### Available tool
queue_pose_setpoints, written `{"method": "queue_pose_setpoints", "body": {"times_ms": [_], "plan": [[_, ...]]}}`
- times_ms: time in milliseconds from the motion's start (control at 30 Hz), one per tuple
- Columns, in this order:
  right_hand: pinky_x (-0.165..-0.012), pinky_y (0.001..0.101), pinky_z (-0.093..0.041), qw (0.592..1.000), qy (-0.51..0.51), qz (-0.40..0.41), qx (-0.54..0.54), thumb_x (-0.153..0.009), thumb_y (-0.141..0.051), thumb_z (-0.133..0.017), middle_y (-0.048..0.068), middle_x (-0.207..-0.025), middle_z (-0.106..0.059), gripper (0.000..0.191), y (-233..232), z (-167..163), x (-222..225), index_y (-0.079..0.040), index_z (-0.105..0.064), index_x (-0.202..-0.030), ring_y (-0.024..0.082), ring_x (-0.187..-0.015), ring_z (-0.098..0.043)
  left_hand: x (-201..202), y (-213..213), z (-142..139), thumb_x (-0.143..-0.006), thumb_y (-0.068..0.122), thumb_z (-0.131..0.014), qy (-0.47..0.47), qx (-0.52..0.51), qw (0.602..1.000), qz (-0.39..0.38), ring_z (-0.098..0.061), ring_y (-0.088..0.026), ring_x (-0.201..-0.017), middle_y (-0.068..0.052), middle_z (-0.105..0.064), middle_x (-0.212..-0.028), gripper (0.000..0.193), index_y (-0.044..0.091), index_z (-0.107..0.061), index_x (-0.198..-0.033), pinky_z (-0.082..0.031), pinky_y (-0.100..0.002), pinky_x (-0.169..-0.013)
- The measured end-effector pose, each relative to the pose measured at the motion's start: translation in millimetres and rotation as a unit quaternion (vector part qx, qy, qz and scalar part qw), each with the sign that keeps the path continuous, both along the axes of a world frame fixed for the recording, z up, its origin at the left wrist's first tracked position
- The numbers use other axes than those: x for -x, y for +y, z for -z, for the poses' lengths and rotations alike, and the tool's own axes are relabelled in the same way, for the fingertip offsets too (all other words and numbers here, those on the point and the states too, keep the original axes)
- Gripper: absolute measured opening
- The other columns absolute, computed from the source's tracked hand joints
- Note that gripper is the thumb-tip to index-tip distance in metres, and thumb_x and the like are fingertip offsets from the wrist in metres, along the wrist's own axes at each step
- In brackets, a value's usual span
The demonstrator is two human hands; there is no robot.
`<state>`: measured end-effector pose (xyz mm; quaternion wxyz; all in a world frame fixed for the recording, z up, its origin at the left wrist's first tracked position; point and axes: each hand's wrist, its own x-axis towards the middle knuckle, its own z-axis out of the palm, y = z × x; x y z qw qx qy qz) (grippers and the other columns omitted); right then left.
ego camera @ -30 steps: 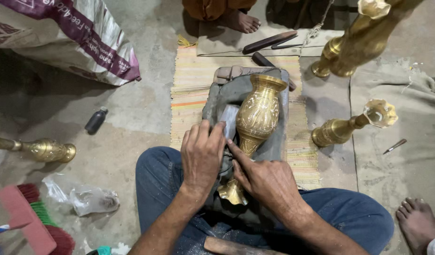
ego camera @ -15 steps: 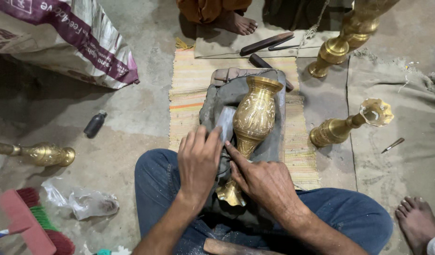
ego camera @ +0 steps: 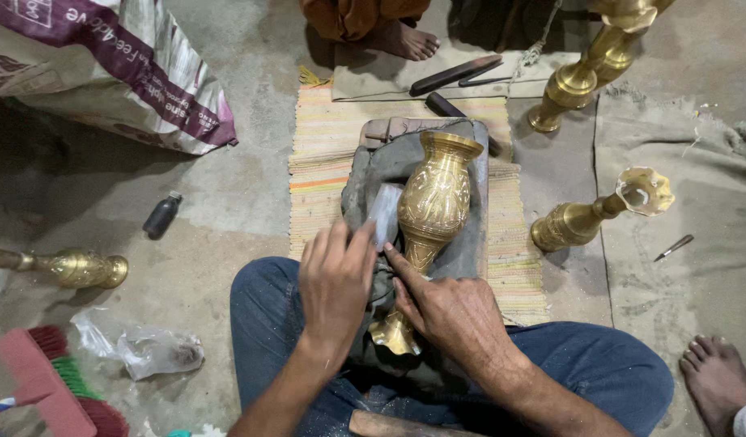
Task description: The person sits cross-legged on the floor holding a chisel against an ornate brass vase and taps it with a wooden mallet to work the surface, then uses a flat abrasive block to rub and smooth the vase's decorated body, steadying the vase with the other hand.
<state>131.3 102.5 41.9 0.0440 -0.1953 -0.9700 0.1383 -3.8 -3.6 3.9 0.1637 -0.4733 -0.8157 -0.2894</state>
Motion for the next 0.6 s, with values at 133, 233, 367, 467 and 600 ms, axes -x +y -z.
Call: {"method": "queue_pose_setpoints", "body": {"times_ms": [133, 233, 367, 467, 600], "plan": [[-0.043, 0.0458, -0.052, 1.000, -0.007, 0.002, -0.009, -0.096, -0.038, -0.060, 0.010, -0.047, -0.064, 0.060, -1, 0, -1, -0.027, -0.050, -0.154, 0.031, -0.039, -0.063, -10, -16, -1, -0.090, 0.015, -0.075, -0.039, 0.030, 0.999, -0.007, -0.063, -0.028, -0.090, -0.013, -0.065, -0.102, 0.034, 0.004, -0.072, -0.121, -0.051, -0.042, -0.080], [-0.042, 0.0461, -0.052, 1.000, -0.002, -0.002, -0.013, -0.096, -0.037, -0.060, 0.012, -0.049, -0.065, 0.060, 0, 0, -2, -0.026, -0.050, -0.154, 0.032, -0.039, -0.063, -3, -2, -3, -0.088, 0.014, -0.077, -0.017, 0.004, 1.000, -0.002, -0.063, -0.031, -0.092, -0.014, -0.065, -0.102, 0.031, 0.005, -0.073, -0.118, -0.051, -0.044, -0.083], [-0.043, 0.0462, -0.052, 1.000, 0.014, -0.002, -0.010, -0.095, -0.036, -0.060, 0.011, -0.049, -0.065, 0.056, 0, -1, -2, -0.025, -0.051, -0.149, 0.032, -0.039, -0.063, 5, 12, -5, -0.090, 0.014, -0.076, 0.003, -0.006, 1.000, -0.002, -0.063, -0.030, -0.096, -0.014, -0.066, -0.108, 0.030, 0.005, -0.072, -0.118, -0.051, -0.043, -0.084], [-0.042, 0.0462, -0.052, 1.000, 0.002, -0.001, -0.012, -0.095, -0.037, -0.060, 0.011, -0.050, -0.065, 0.058, -1, -1, -2, -0.025, -0.050, -0.150, 0.032, -0.039, -0.063, -3, -5, -4, -0.089, 0.016, -0.075, -0.006, 0.004, 1.000, -0.008, -0.063, -0.030, -0.094, -0.014, -0.066, -0.106, 0.032, 0.006, -0.072, -0.119, -0.051, -0.043, -0.084], [-0.041, 0.0460, -0.052, 1.000, 0.000, 0.004, -0.010, -0.096, -0.037, -0.059, 0.011, -0.050, -0.065, 0.057, -1, -1, -2, -0.024, -0.050, -0.151, 0.031, -0.039, -0.063, -11, -16, 1, -0.089, 0.016, -0.076, -0.023, 0.025, 0.999, -0.010, -0.062, -0.030, -0.093, -0.013, -0.065, -0.103, 0.032, 0.006, -0.072, -0.120, -0.051, -0.043, -0.083]]}}
